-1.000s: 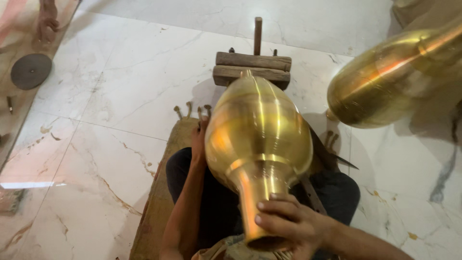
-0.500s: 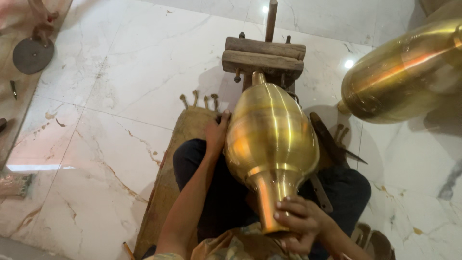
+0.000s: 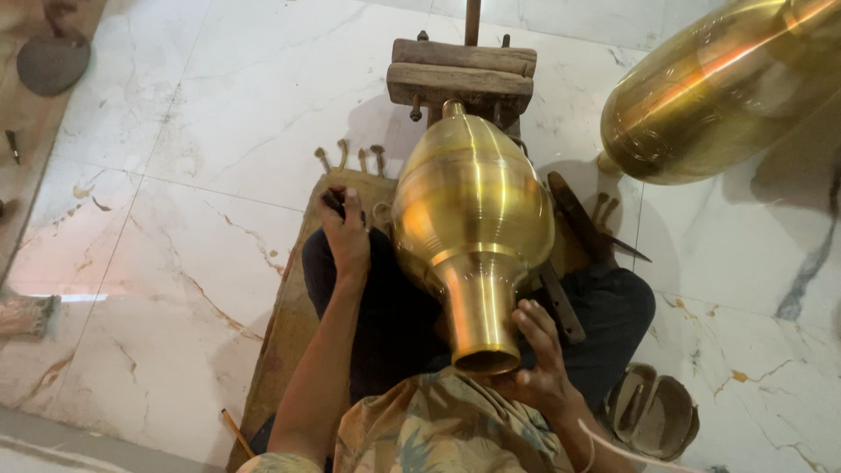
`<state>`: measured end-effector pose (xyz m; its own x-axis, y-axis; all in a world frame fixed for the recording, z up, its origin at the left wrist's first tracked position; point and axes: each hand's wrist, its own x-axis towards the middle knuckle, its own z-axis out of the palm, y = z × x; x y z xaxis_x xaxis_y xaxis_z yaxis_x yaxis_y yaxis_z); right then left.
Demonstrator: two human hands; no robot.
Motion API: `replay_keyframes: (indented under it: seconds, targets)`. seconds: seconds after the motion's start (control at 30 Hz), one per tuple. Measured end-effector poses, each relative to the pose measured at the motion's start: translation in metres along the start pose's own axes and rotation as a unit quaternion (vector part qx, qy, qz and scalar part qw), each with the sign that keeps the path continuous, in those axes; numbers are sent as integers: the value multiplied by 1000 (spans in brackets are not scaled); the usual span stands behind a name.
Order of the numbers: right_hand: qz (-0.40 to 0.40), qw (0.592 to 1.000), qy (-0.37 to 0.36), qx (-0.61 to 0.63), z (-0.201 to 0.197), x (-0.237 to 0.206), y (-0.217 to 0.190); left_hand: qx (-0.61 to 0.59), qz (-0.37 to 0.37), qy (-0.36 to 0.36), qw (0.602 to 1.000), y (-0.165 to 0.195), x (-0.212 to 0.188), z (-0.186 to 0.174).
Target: The person sits cross-legged on the floor and hammers a brass pot against a wooden stake, repeatedly rotating the vessel to work the metal surface, then flips the pot over to hammer the other end.
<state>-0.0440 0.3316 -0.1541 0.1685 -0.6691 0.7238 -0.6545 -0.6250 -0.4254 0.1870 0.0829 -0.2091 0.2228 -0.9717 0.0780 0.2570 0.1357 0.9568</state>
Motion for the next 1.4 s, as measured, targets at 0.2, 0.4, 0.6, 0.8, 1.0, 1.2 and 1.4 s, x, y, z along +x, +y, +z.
replay_keyframes:
  seconds: [0.2,0.4,0.6,0.8,1.0,1.2,1.4]
  targets:
    - [45,999,25,0,-13,-23,13,23,-58,-42,997,56,-42,-11]
    - [418,860,-152,-249,-23,-65,67,291,220,-150,919,99,-34,7]
    - [347,874,-168,-296,-11,-80,84,257,158,-284,910,142,-9,75]
    - [589,803,25,-90,-31,-67,64,244,59,-388,887,172,-1,136]
    - [405,878,251,-30,-33,-79,31,278,130,-545,781,161,-3,174]
    - [568,810,136,50,-34,-67,17,356,110,-673,639,135,-9,204]
    - [612,776,137,69,-43,-29,-4,325,127,-756,554,140,-1,220]
